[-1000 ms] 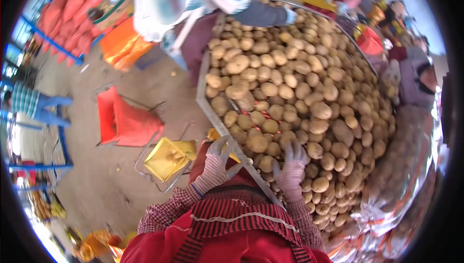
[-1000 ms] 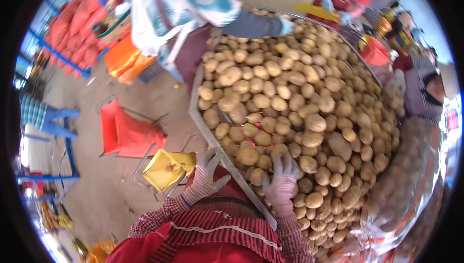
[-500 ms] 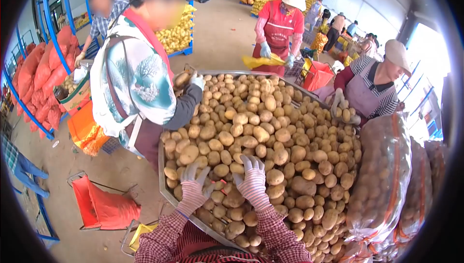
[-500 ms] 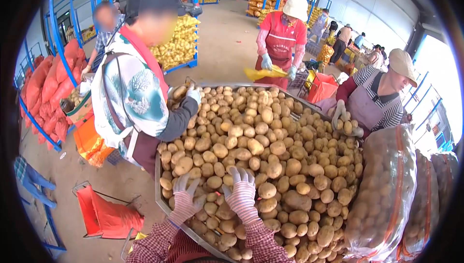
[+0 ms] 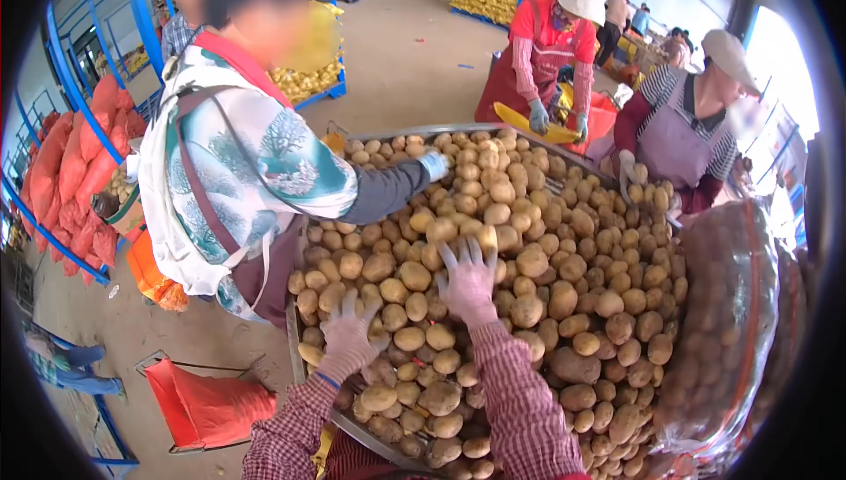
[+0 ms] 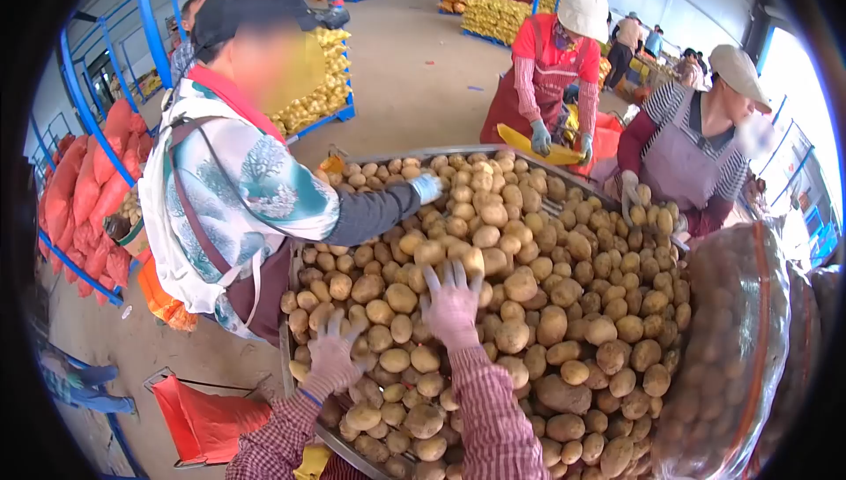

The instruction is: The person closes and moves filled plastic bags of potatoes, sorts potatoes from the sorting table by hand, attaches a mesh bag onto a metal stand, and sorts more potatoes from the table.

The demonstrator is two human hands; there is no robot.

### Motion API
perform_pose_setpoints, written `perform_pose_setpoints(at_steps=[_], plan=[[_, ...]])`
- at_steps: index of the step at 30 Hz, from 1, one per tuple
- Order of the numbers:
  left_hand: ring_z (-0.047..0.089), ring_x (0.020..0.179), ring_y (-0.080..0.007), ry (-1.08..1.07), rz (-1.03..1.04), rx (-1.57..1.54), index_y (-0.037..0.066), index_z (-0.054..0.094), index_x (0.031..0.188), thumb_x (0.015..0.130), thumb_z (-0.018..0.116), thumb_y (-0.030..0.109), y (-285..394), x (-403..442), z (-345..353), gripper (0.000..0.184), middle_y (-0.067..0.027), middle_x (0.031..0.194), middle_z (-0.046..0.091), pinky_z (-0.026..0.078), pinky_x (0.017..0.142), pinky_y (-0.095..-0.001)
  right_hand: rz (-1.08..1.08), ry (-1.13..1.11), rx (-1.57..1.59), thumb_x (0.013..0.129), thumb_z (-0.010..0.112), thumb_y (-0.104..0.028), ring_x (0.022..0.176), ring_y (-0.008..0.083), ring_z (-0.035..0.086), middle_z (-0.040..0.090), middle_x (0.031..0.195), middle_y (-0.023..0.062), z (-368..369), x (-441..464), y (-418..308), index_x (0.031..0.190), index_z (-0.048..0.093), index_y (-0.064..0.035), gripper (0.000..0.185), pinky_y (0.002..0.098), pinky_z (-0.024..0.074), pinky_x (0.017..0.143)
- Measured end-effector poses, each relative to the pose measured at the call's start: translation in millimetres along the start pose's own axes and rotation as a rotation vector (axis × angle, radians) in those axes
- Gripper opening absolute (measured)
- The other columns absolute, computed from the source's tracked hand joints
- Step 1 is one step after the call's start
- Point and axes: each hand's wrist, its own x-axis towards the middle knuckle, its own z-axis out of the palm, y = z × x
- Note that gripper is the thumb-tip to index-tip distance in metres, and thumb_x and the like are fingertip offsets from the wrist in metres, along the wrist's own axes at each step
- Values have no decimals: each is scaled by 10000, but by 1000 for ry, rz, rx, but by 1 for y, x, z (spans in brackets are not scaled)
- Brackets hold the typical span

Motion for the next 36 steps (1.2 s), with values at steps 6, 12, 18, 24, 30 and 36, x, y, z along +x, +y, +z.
perform_pose_setpoints(at_steps=[6, 12, 18, 24, 30, 36], plan=[[370, 1361, -400, 9, 41, -60, 183, 534, 1369, 746, 764, 414, -32, 8, 2, 704, -219, 1507, 332, 358, 1069, -557, 25, -332, -320, 935, 591, -458, 1451, 286, 307, 472, 1484, 104, 6, 77, 11, 1499, 403, -296, 616, 642, 44, 1182], [348, 1364, -423, 104, 39, -254, 156, 531, 1364, 738, 772, 383, -40, -1, 24, 707, -203, 1504, 336, 316, 1094, -575, 27, -335, -190, 974, 535, -427, 1425, 303, 361, 436, 1513, 109, 25, 131, 11, 1503, 371, -233, 586, 633, 126, 1178], [339, 1359, -406, 199, 130, -268, 126, 540, 1339, 730, 748, 342, -35, -3, 23, 679, -176, 1443, 410, 246, 1128, -597, -60, -366, 69, 980, 513, -396, 1407, 380, 363, 405, 1506, 179, 34, 55, -63, 1420, 475, -168, 497, 565, 320, 1137], [375, 1327, -417, 197, 262, -294, 109, 592, 1272, 733, 738, 293, -13, -60, 40, 589, -190, 1399, 431, 279, 1121, -569, -48, -394, 214, 867, 639, -169, 1266, 483, 448, 443, 1411, 236, -15, 5, -68, 1263, 602, -120, 401, 508, 498, 984], [507, 1191, -355, 261, 251, -783, 56, 579, 1277, 775, 745, 323, 6, -74, 33, 592, -199, 1390, 442, 433, 989, -509, 156, -216, 1049, 762, 780, -159, 1100, 324, 584, 555, 1240, 202, -28, -31, -50, 1198, 605, -75, 477, 396, 508, 919], [681, 893, -244, -194, -235, -2297, 46, 476, 1277, 858, 761, 318, 23, -82, 13, 575, -123, 1106, 616, 583, 699, -326, 16, -353, 1049, 919, 670, -230, 917, 306, 696, 707, 980, 175, -43, -42, -48, 1154, 613, -23, 318, 398, 563, 800]])
